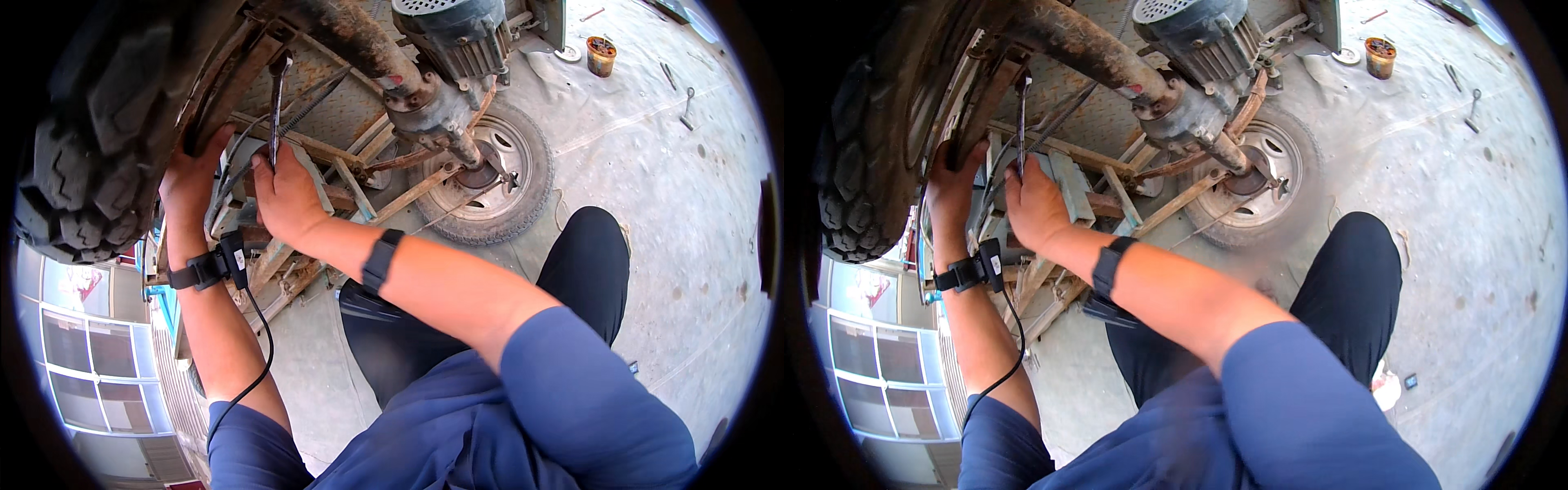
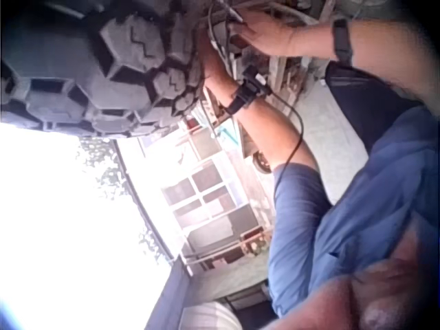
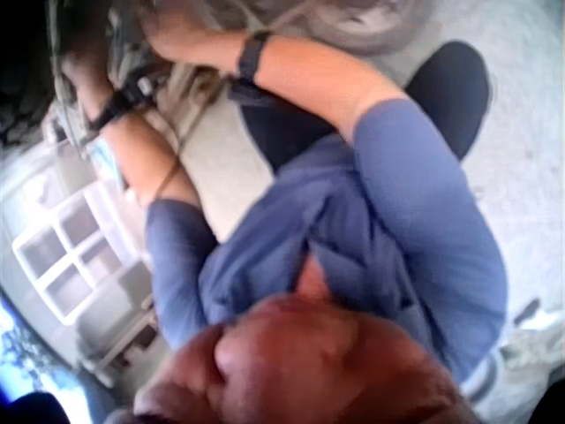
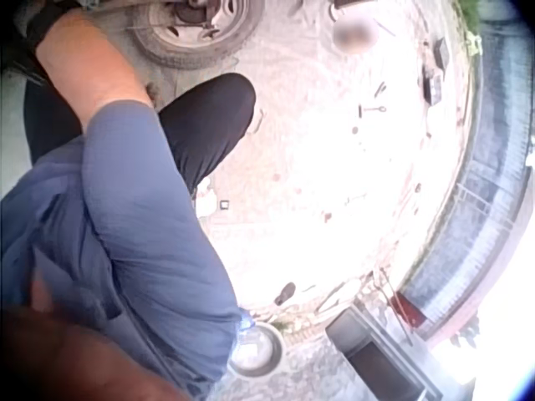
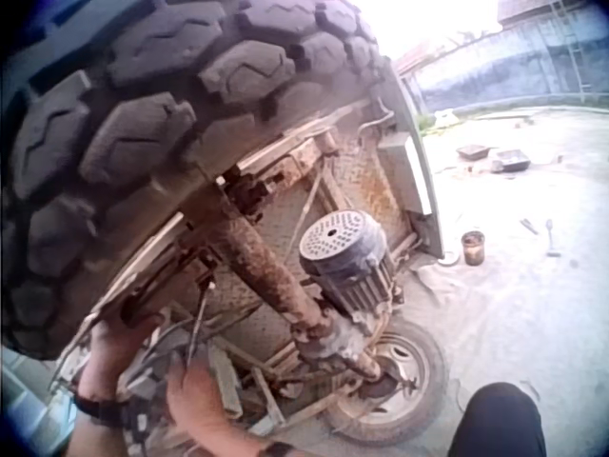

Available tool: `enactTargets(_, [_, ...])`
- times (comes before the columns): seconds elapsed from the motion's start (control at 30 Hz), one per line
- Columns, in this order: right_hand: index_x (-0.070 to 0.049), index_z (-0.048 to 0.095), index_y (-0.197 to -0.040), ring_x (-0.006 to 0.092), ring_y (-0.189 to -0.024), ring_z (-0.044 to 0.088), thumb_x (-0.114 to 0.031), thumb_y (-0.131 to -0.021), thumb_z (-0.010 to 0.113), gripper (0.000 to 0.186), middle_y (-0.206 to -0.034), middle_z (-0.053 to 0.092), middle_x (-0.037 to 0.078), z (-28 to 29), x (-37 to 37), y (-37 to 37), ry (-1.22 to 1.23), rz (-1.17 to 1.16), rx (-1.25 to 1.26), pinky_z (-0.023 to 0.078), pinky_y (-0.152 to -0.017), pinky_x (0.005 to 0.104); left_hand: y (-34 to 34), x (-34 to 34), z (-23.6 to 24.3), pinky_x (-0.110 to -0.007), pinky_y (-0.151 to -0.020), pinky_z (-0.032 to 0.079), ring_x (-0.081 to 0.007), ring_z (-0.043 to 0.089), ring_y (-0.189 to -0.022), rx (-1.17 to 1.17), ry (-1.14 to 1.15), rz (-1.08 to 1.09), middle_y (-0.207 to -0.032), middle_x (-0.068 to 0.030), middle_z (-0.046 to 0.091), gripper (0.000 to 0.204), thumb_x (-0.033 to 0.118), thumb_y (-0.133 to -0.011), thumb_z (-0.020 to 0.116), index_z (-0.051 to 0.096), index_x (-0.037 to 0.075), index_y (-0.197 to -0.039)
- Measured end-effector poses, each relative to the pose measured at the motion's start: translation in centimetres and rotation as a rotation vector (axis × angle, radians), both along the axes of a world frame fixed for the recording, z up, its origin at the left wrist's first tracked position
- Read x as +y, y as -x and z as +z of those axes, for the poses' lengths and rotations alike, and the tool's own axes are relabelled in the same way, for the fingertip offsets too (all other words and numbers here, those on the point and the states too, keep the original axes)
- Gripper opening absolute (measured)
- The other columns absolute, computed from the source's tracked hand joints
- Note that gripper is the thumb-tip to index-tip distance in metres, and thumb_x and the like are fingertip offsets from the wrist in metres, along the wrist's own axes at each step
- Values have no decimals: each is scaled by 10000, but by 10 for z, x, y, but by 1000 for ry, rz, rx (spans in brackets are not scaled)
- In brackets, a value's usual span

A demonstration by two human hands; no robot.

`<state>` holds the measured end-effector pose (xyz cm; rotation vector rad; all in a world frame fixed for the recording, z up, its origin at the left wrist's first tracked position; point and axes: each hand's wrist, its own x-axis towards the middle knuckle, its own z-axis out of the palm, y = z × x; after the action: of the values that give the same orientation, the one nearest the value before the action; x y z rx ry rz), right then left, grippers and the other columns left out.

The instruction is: The person uses a wrench to loosen and tighten bolts on the rear axle and suspension of a small utility vehicle. They reposition the tire and use a hammer to tap a component into place while working underneath the vehicle.

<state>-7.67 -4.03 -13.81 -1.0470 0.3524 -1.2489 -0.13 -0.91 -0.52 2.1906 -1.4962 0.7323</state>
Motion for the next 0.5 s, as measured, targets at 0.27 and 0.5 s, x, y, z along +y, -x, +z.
enactTargets(0.27, [-14,493,-1029,265,-491,603,-264,-998,488,252,-645,572,133,-28,-7,54,-50,230,173,480,-496,403,-3,10,2,-343,-961,442,-319,625,-1077,-65,-16,34,-1150,-192,660,675,503,-802,738,601,2,-1233])
enactTargets(0.5, [19,508,-1144,141,-418,538,-305,-1045,409,353,-569,473,17,-20,-50,152,79,639,164,408,-385,291,-3,4,-1,-350,-982,428,-329,613,-1106,-45,14,24,-1179,-193,651,688,488,-775,775,608,6,-1237])
